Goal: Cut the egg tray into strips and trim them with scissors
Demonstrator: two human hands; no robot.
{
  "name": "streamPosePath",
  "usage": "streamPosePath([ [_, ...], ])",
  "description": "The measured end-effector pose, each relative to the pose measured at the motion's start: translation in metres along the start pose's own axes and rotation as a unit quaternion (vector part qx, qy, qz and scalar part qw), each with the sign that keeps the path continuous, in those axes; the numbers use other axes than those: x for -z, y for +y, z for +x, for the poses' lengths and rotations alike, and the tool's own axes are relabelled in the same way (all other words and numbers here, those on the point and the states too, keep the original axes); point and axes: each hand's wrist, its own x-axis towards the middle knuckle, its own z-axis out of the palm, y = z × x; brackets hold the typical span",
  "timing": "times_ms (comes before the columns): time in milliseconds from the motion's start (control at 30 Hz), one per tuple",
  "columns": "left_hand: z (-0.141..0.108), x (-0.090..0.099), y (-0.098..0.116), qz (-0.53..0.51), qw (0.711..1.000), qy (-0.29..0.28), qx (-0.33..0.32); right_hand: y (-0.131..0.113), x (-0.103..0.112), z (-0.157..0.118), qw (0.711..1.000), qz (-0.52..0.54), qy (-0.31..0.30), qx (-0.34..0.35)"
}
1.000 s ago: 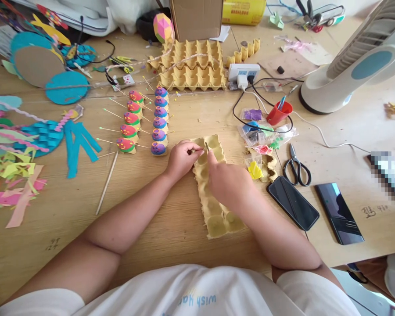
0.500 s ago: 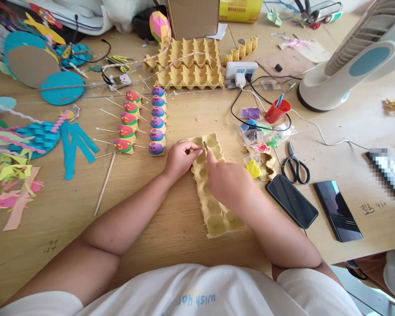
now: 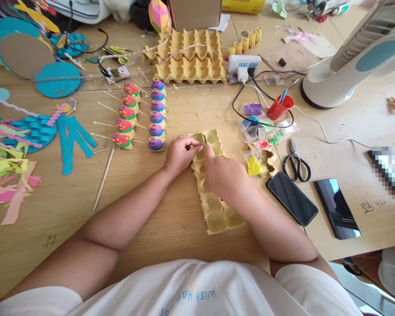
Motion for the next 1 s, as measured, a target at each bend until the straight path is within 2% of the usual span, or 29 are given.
streamPosePath([
  [300,0.001,0.000,-0.001,-0.006,1.000,0.004,-0.010,0.001,-0.004,-0.010,0.999,-0.032,0.010,0.009],
  [633,0.000,0.001,0.000,-0.001,1.000,0.009,-0.014,0.000,-0.010,-0.006,0.998,-0.042,0.042,0.014],
  [867,0.001,0.001,0.001,0.004,1.000,-0.001,0.000,0.002,-0.002,-0.004,0.999,-0.032,0.007,0.013],
  [1000,0.000,0.001,0.000,0.003,1.000,0.003,-0.007,0.001,-0.003,-0.004,0.999,-0.028,0.016,0.002],
])
